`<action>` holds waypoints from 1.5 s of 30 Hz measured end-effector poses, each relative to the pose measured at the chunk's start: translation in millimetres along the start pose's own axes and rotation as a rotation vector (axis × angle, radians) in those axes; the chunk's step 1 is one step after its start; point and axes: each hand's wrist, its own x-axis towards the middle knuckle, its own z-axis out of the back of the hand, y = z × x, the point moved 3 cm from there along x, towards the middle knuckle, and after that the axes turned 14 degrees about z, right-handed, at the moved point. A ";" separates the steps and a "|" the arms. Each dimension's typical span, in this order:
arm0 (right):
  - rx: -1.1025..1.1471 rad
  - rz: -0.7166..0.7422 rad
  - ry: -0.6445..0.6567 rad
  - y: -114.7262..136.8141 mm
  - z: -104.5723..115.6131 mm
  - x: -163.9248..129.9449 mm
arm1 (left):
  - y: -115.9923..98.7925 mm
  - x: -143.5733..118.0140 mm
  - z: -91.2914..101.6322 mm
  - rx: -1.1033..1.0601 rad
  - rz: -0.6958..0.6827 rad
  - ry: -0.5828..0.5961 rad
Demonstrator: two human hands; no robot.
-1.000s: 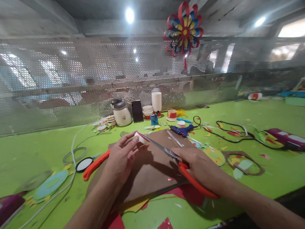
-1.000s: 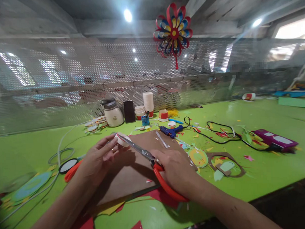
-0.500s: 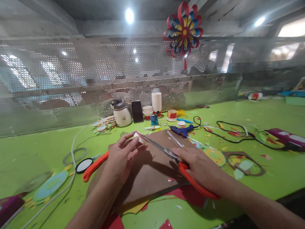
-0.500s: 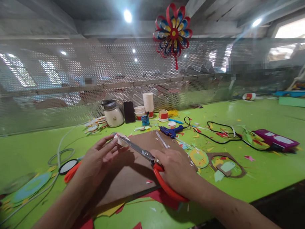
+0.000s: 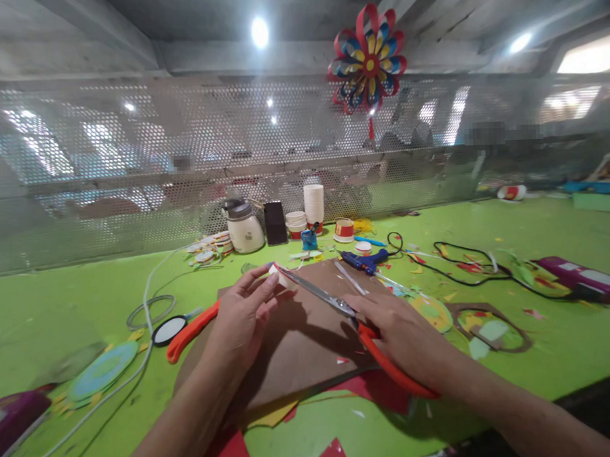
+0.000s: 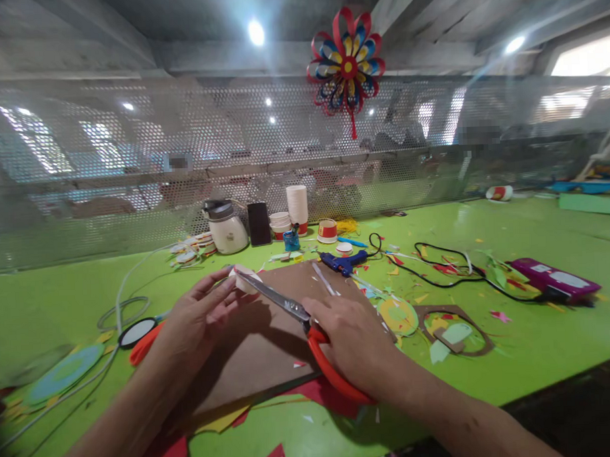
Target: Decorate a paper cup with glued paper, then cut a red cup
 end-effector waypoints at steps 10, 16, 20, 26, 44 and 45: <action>0.005 -0.015 -0.016 1.0 0.4 -0.8 | 0.3 0.5 1.6 -0.010 -0.001 -0.009; 0.009 -0.026 0.003 1.1 0.5 -0.8 | 0.0 0.7 3.1 0.014 0.009 -0.003; 0.011 -0.025 0.010 0.7 0.4 0.6 | 0.2 1.6 4.7 0.030 0.012 -0.006; 0.063 -0.031 0.036 -0.6 -1.2 2.4 | 1.8 3.4 5.3 0.050 -0.034 -0.002; -0.006 -0.007 -0.021 -2.1 -0.5 0.9 | -0.1 1.5 1.7 0.037 -0.058 0.003; -0.011 -0.008 -0.020 -2.0 -0.6 0.7 | -0.4 1.2 1.4 0.037 -0.056 0.002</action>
